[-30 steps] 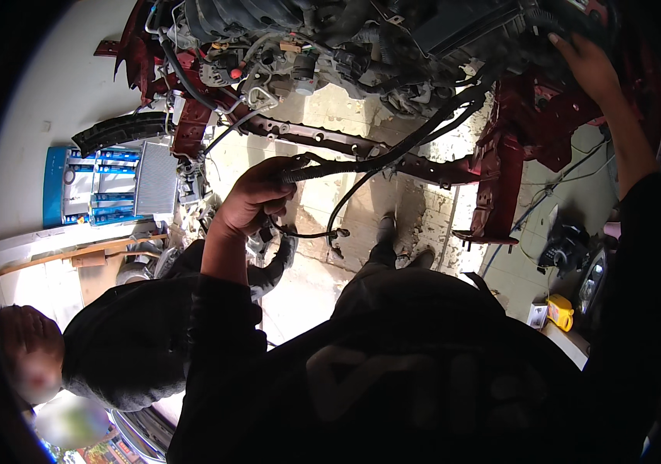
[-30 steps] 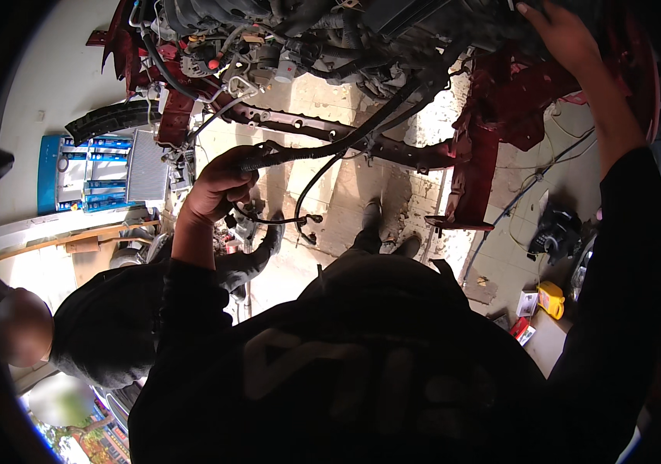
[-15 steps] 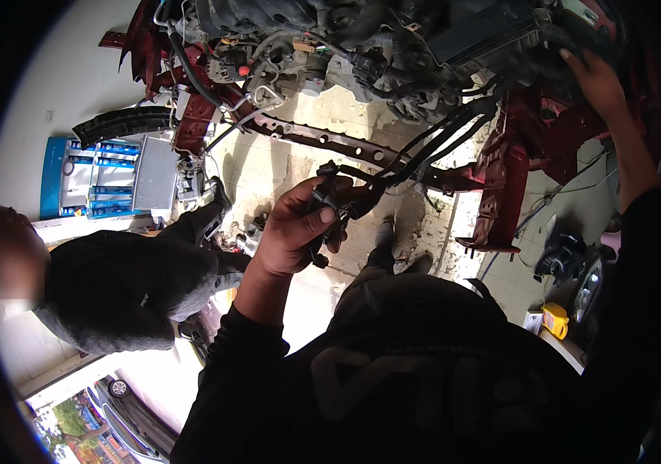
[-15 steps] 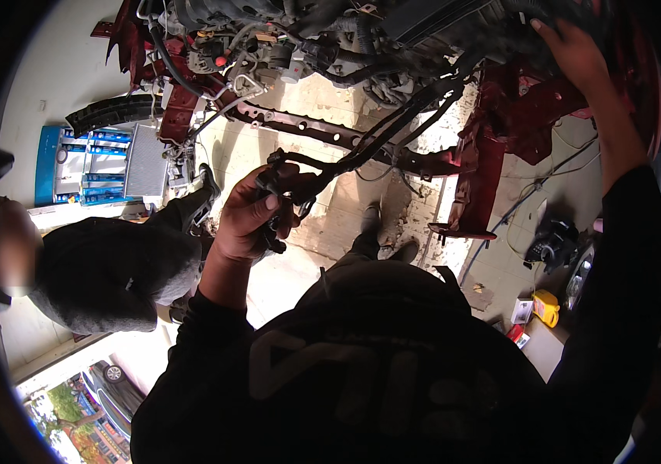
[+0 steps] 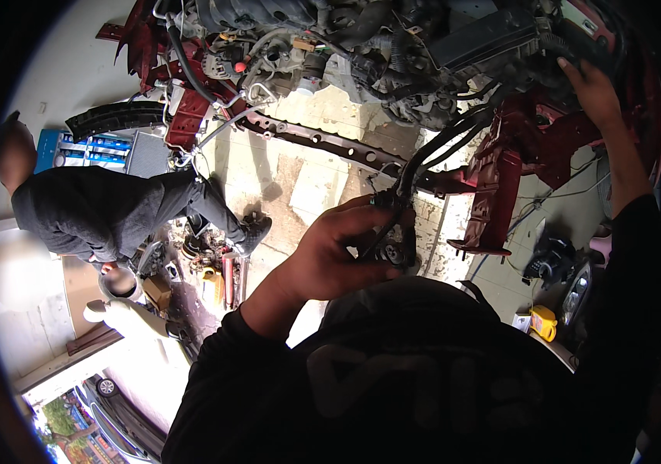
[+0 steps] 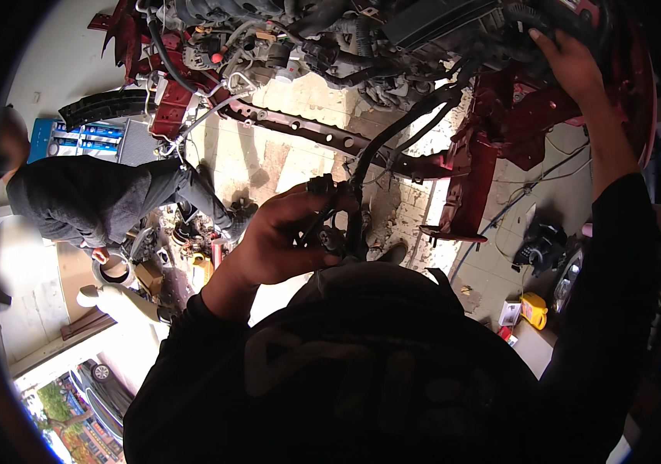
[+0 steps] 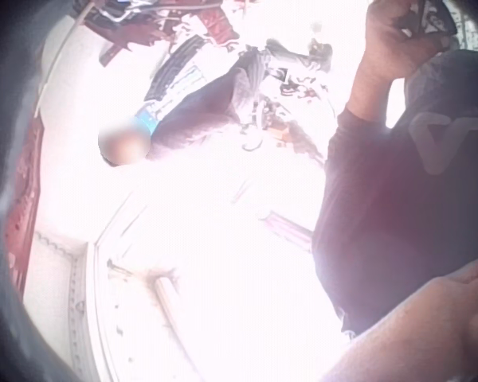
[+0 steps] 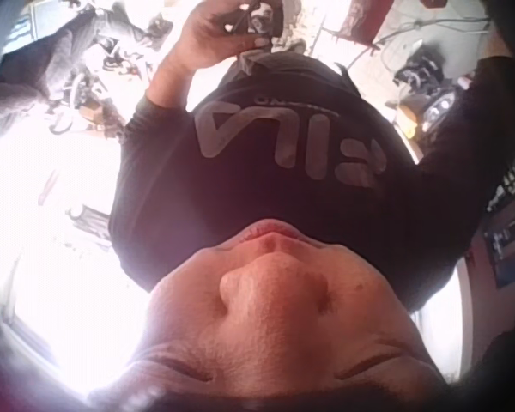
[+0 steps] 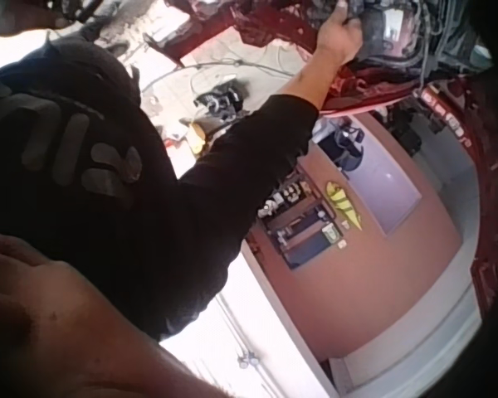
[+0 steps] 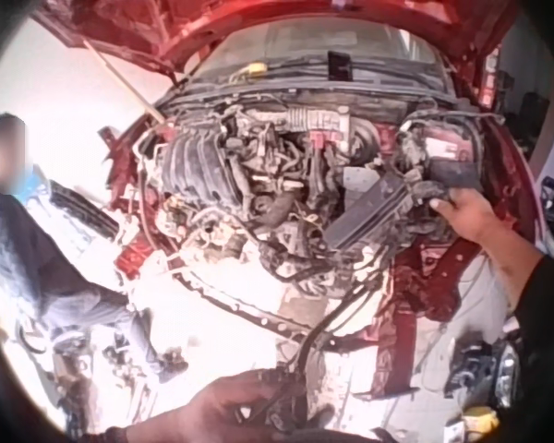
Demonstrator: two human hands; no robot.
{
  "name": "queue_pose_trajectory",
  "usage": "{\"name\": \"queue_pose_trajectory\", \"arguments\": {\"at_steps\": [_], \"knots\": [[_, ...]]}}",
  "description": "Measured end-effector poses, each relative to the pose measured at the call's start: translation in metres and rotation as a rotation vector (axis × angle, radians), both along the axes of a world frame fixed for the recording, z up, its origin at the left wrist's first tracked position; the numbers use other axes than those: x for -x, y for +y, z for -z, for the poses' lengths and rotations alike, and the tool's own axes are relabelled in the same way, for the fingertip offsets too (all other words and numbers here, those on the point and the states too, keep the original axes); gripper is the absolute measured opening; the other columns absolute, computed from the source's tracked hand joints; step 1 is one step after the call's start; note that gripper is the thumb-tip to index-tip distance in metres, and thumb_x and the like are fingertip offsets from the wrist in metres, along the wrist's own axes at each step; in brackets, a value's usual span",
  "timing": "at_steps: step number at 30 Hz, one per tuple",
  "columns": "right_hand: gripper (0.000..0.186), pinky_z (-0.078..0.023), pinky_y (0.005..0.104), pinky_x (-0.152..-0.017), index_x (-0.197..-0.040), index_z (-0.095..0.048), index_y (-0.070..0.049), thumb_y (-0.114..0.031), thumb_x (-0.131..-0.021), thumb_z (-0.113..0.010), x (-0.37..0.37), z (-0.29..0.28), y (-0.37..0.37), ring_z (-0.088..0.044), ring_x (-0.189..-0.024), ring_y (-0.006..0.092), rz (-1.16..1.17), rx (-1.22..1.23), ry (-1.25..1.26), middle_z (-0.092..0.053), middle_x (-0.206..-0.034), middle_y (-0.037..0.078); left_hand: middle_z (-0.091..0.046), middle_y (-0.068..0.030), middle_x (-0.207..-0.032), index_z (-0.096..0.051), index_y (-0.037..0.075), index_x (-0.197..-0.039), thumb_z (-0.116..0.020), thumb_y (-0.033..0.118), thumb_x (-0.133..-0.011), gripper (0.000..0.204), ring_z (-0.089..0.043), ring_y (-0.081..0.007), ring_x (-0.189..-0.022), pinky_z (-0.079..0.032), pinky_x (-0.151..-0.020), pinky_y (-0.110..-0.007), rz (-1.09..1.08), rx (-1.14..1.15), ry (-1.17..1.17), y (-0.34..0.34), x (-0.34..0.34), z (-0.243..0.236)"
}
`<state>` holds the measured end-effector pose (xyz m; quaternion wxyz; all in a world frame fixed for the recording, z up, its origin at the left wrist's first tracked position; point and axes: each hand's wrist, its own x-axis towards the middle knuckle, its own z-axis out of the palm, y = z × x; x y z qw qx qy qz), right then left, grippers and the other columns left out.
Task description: The person removes a metal bracket from the engine bay of a red car, then retrieves a replacement bracket and installs it. They align the new bracket, secure it with fasteners, and adjust surrounding components to complete the installation.
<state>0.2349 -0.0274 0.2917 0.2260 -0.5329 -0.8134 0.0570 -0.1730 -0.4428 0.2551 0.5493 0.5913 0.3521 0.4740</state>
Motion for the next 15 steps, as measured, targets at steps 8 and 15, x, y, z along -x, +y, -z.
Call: {"name": "queue_pose_trajectory", "arguments": {"at_steps": [8, 15], "knots": [[0.064, -0.057, 0.0458, -0.088, -0.117, -0.073, -0.002, -0.065, -0.107, -0.067, -0.001, 0.002, 0.004, -0.073, -0.089, 0.0360, 0.013, 0.014, -0.032, -0.074, -0.097, 0.021, -0.063, -0.0213, -0.156, -0.055, 0.011, -0.164, -0.081, -0.020, -0.088, 0.086, -0.070, -0.0257, -0.131, -0.063, -0.096, -0.034, -0.071, 0.070, 0.071, -0.013, 0.009, 0.031], [0.071, -0.057, 0.0521, -0.092, -0.111, -0.074, -0.005, -0.075, -0.106, -0.060, -0.002, -0.003, -0.002, -0.073, -0.105, 0.0467, 0.084, 0.020, -0.175, -0.076, -0.101, 0.023, -0.071, -0.0268, -0.142, -0.062, -0.002, -0.150, -0.075, 0.011, -0.094, 0.060, -0.077, -0.0376, -0.120, -0.061, -0.103, -0.044, -0.232, 0.714, 0.887, 0.001, 0.088, 0.099]]}}
